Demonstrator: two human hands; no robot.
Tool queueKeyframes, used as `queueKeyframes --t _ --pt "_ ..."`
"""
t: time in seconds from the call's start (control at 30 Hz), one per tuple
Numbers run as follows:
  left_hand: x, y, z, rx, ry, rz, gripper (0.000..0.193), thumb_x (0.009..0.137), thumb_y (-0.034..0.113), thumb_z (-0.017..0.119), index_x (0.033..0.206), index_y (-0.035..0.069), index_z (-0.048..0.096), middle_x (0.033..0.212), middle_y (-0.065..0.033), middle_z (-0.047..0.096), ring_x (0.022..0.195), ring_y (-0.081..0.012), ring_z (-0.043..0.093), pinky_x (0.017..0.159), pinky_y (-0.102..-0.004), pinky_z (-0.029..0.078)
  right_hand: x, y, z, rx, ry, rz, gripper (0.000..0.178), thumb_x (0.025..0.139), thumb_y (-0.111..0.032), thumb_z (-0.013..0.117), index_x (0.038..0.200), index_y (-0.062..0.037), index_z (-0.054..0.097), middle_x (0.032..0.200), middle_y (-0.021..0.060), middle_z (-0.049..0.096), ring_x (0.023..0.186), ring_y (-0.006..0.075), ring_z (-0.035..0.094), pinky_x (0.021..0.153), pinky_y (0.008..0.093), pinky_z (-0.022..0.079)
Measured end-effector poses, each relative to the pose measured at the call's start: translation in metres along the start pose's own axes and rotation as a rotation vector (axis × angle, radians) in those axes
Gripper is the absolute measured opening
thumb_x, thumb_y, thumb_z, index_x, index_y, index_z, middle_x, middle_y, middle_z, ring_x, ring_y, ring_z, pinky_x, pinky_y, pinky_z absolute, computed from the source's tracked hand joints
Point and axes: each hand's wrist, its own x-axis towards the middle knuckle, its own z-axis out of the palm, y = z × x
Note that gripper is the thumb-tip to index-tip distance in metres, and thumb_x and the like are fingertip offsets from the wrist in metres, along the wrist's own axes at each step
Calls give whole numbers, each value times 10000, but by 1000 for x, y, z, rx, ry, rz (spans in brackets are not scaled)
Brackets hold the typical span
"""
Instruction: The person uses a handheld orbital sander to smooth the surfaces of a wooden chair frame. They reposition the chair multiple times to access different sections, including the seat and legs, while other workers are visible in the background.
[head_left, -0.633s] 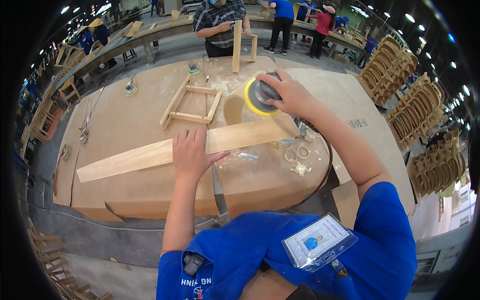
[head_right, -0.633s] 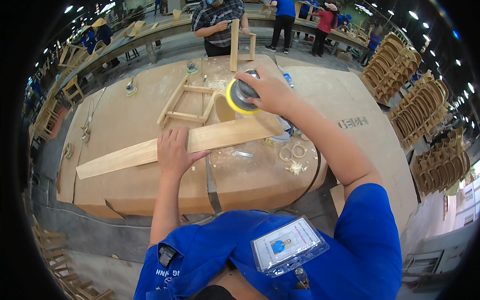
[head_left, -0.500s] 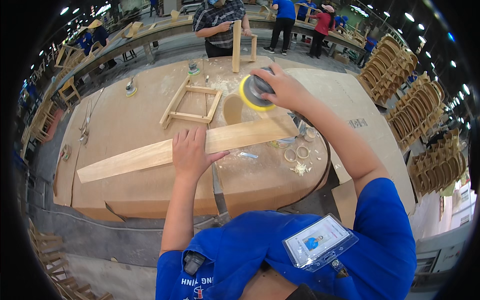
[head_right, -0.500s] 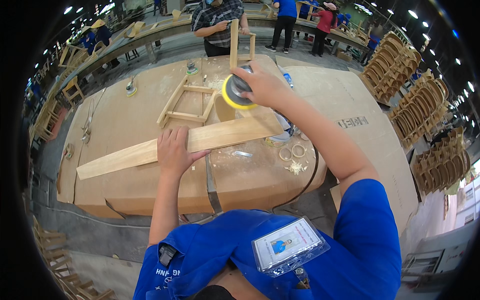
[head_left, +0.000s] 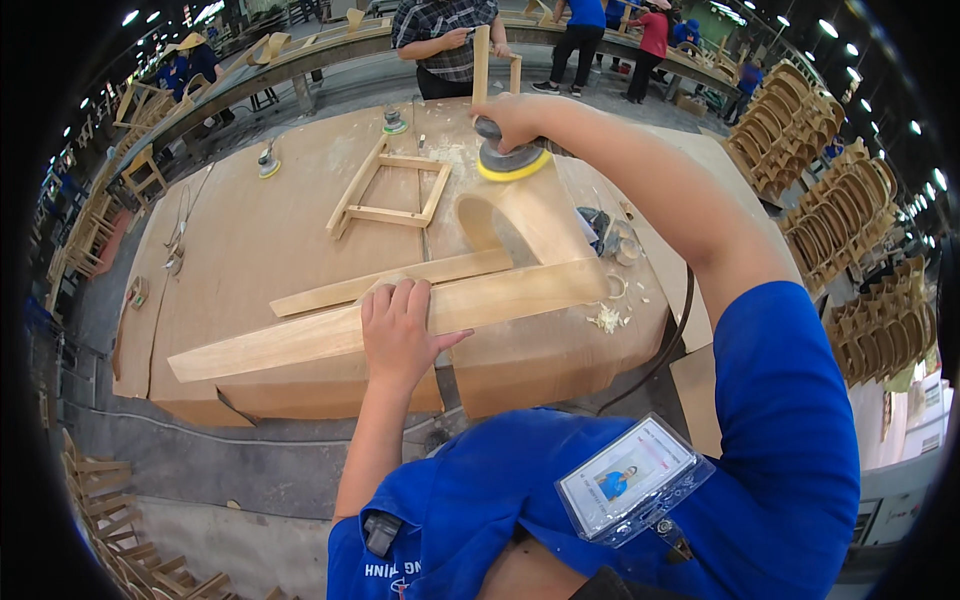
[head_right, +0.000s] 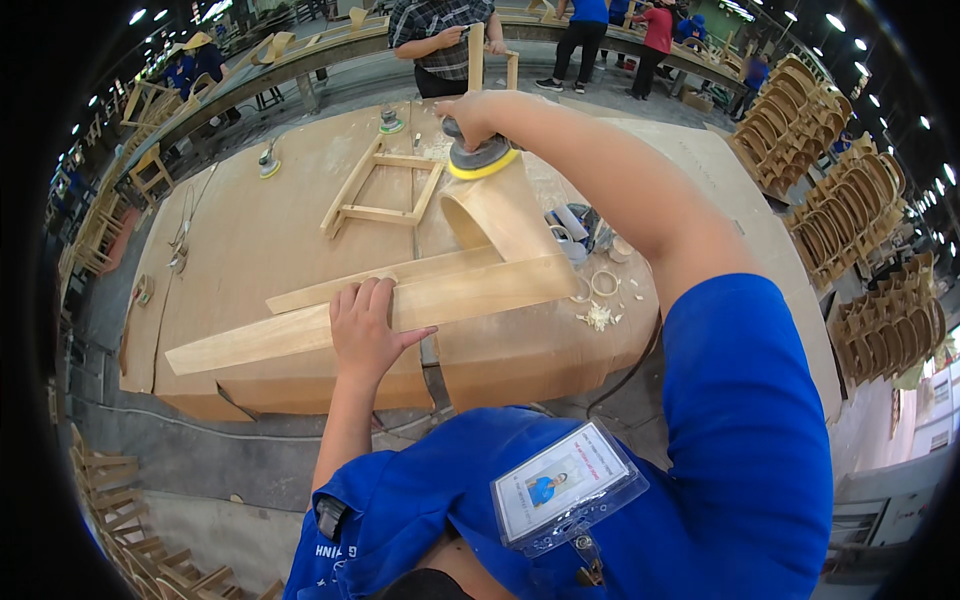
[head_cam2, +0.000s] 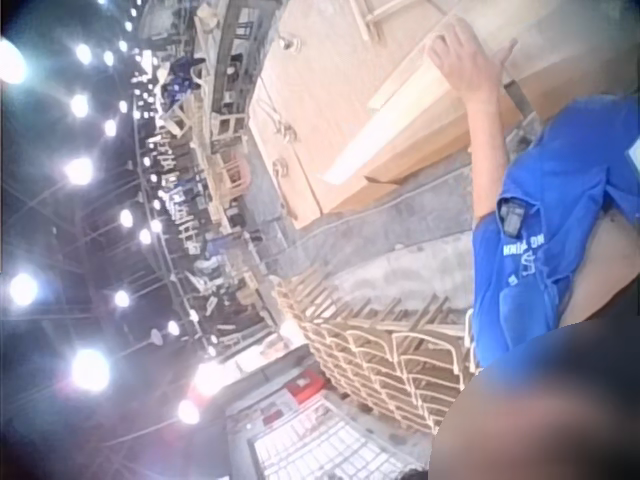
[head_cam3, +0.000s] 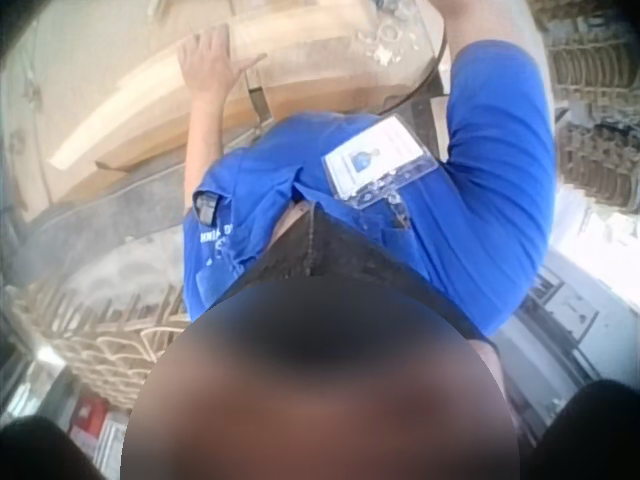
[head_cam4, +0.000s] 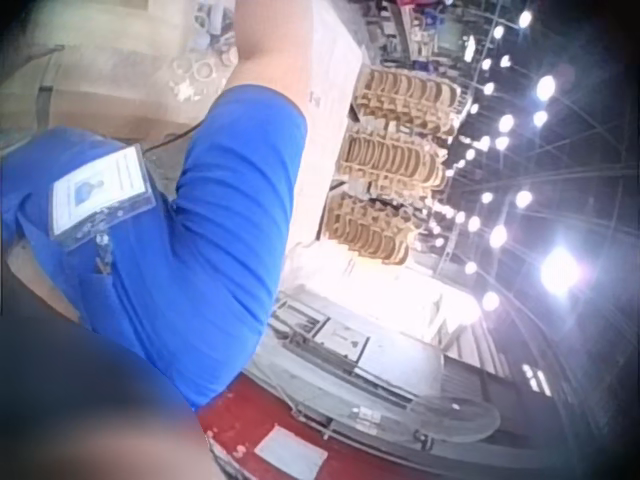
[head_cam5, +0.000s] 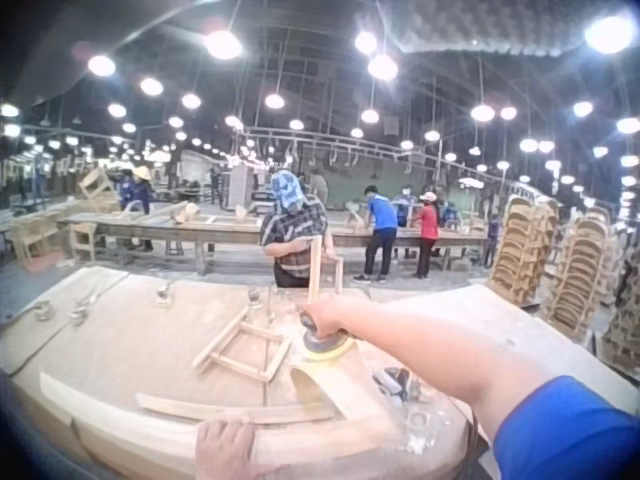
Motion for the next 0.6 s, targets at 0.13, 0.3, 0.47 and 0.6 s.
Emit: queueKeyframes --t 0.13,0.3,0.47,0.6 --pt "-11 7 -3 -7 9 33 739 497 506 844 1081 115 615 969 -37 603 939 -258 531 853 -388 395 -9 17 -1 54 146 -41 873 707 -201 786 1462 -171 350 1222 229 594 1160 376 566 977 427 455" --pt "-25 14 -8 -49 -347 64 722 492 442 872 1076 108 610 957 -67 620 895 -276 599 780 -382 462 -85 56 -5 177 600 -163 740 698 -183 786 1358 -124 455 1257 168 579 1173 337 556 1005 407 438" --pt "-41 15 -5 -154 -636 109 722 508 473 872 1039 70 594 902 -107 632 828 -319 646 685 -400 519 -191 92 29 435 867 92 837 636 -247 851 1351 -77 452 1244 163 562 1198 315 536 1056 360 394" --pt "-64 16 9 -193 -830 69 661 566 496 844 979 49 588 874 -113 625 821 -332 642 678 -415 517 -237 116 99 497 926 245 687 734 -172 802 1344 -122 491 1214 117 599 1124 240 580 975 354 445"
